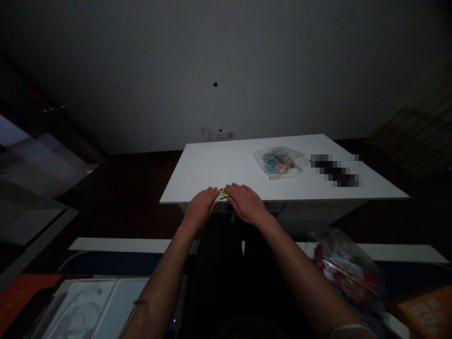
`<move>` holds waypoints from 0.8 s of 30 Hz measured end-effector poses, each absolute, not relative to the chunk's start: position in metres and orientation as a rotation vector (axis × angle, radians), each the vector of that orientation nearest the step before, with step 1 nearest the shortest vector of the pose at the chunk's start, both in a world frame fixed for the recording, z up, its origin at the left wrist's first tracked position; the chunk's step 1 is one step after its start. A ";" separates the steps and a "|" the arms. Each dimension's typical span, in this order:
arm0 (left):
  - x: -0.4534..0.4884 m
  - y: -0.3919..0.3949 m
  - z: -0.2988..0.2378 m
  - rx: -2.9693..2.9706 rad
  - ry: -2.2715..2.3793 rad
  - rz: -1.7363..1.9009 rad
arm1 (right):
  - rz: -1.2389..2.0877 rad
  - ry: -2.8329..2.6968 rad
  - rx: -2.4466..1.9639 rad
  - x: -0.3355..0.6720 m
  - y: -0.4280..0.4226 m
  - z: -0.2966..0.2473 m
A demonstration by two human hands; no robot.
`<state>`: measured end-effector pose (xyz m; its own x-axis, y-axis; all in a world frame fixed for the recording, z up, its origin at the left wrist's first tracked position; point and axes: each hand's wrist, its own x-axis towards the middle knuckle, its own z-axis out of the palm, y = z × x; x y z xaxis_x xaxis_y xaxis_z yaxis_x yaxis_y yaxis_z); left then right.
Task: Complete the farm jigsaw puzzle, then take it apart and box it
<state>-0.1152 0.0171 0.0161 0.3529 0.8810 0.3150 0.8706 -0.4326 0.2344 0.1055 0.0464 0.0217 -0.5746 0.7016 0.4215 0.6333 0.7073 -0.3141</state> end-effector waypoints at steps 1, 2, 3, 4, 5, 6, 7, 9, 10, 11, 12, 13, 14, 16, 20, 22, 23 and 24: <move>-0.115 0.017 0.017 2.545 1.653 0.635 | 0.173 -2.393 -1.013 0.107 0.045 0.022; -0.115 0.017 0.019 2.526 1.652 0.653 | 0.179 -2.392 -1.006 0.108 0.043 0.022; -0.114 0.017 0.021 2.506 1.658 0.673 | 0.187 -2.388 -0.997 0.109 0.043 0.022; -0.113 0.018 0.023 2.485 1.665 0.693 | 0.197 -2.381 -0.987 0.110 0.043 0.021; -0.111 0.018 0.025 2.465 1.670 0.714 | 0.210 -2.371 -0.979 0.111 0.043 0.020; -0.109 0.019 0.027 2.446 1.669 0.734 | 0.223 -2.358 -0.974 0.112 0.044 0.018; -0.108 0.019 0.029 2.426 1.666 0.754 | 0.234 -2.344 -0.974 0.113 0.045 0.017; -0.105 0.021 0.031 2.370 1.666 0.810 | 0.252 -2.307 -0.989 0.114 0.047 0.014; -0.104 0.022 0.031 2.328 1.679 0.851 | 0.259 -2.277 -1.000 0.115 0.049 0.013; -0.103 0.023 0.031 2.276 1.696 0.907 | 0.267 -2.232 -1.009 0.116 0.050 0.013; -0.102 0.024 0.031 2.216 1.709 0.974 | 0.280 -2.164 -1.019 0.116 0.051 0.012; -0.100 0.025 0.032 2.150 1.715 1.059 | 0.299 -2.070 -1.035 0.116 0.053 0.013; -0.097 0.026 0.032 2.079 1.713 1.158 | 0.328 -1.951 -1.057 0.116 0.053 0.013; -0.085 0.027 0.033 1.936 1.673 1.346 | 0.445 -1.694 -1.090 0.115 0.054 0.015; -0.041 0.029 0.032 1.686 1.448 1.476 | 0.628 -1.400 -1.102 0.113 0.050 0.018; -0.015 0.031 0.030 1.544 1.330 1.492 | 0.553 -1.369 -1.129 0.116 0.046 0.019; -0.003 0.033 0.028 1.500 1.296 1.493 | 0.503 -1.362 -1.144 0.119 0.043 0.019; 0.009 0.035 0.027 1.481 1.275 1.492 | 0.462 -1.356 -1.153 0.123 0.041 0.019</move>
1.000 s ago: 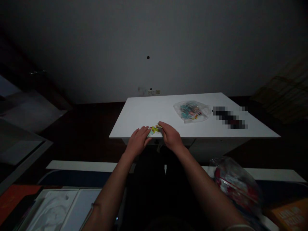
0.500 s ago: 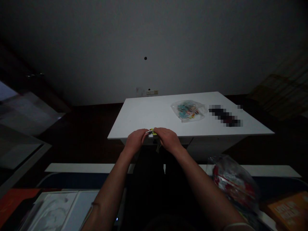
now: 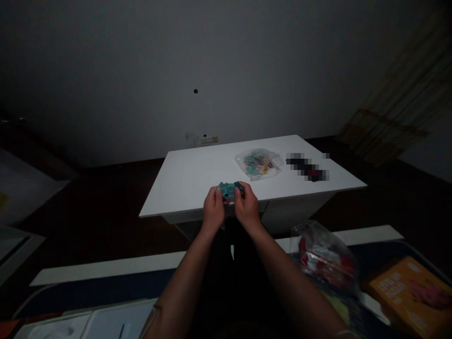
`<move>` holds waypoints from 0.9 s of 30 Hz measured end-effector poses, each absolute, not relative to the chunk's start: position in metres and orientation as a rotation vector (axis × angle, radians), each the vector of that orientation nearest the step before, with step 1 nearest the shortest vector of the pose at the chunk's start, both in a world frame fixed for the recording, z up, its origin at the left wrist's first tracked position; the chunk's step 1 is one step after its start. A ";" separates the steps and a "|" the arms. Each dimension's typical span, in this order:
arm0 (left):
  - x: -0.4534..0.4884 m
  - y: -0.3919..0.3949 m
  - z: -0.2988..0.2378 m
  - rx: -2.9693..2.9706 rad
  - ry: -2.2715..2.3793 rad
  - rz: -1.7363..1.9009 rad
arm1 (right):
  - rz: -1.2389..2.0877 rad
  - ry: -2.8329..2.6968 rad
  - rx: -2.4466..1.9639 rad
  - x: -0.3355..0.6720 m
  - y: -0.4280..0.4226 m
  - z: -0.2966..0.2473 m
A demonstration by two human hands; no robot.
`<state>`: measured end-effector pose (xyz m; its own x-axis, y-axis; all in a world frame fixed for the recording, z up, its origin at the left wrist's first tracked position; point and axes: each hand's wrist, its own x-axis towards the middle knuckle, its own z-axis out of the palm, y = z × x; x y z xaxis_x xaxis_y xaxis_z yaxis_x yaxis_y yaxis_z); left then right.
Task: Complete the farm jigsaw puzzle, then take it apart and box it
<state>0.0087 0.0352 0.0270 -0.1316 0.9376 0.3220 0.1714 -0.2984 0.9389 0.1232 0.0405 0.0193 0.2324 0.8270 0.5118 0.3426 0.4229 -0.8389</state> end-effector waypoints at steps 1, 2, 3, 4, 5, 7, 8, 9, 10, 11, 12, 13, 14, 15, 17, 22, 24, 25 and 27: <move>0.020 0.038 0.026 1.482 1.264 1.486 | 0.435 -1.353 -1.159 0.128 0.038 0.020; 0.030 0.041 0.025 1.497 1.261 1.477 | 0.419 -1.353 -1.170 0.135 0.036 0.020; 0.039 0.044 0.024 1.518 1.260 1.463 | 0.414 -1.353 -1.187 0.142 0.035 0.020; 0.048 0.048 0.023 1.538 1.260 1.443 | 0.415 -1.352 -1.210 0.149 0.034 0.021; 0.057 0.051 0.022 1.561 1.261 1.418 | 0.424 -1.343 -1.236 0.158 0.034 0.020; 0.073 0.059 0.023 1.621 1.255 1.348 | 0.481 -1.277 -1.265 0.176 0.036 0.018; 0.080 0.062 0.024 1.662 1.245 1.303 | 0.531 -1.214 -1.253 0.185 0.038 0.016; 0.086 0.066 0.026 1.705 1.229 1.258 | 0.592 -1.136 -1.225 0.194 0.041 0.014; 0.092 0.070 0.028 1.745 1.213 1.225 | 0.655 -1.050 -1.191 0.204 0.043 0.011; 0.097 0.075 0.031 1.776 1.205 1.215 | 0.713 -0.966 -1.158 0.213 0.046 0.009; 0.100 0.079 0.034 1.802 1.216 1.232 | 0.758 -0.888 -1.132 0.221 0.049 0.007; 0.103 0.084 0.037 1.827 1.249 1.272 | 0.793 -0.820 -1.113 0.229 0.052 0.006; 0.105 0.090 0.040 1.858 1.299 1.321 | 0.821 -0.763 -1.098 0.236 0.054 0.006; 0.108 0.095 0.043 1.901 1.355 1.359 | 0.847 -0.716 -1.084 0.241 0.058 0.006; 0.111 0.106 0.046 2.033 1.445 1.361 | 0.882 -0.649 -1.066 0.249 0.065 0.010; 0.121 0.126 0.043 2.304 1.515 1.159 | 0.790 -0.721 -1.186 0.249 0.085 0.019; 0.123 0.129 0.039 2.332 1.542 1.105 | 0.679 -0.849 -1.285 0.249 0.090 0.019; 0.123 0.130 0.038 2.338 1.555 1.089 | 0.606 -0.897 -1.329 0.250 0.090 0.018; 0.122 0.131 0.038 2.346 1.567 1.082 | 0.466 -0.929 -1.388 0.254 0.088 0.016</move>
<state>0.1223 0.1311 0.0382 0.2083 0.8453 0.4920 0.7596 -0.4567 0.4630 0.2535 0.0880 0.0163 0.5821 0.7640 0.2784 0.2333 0.1711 -0.9572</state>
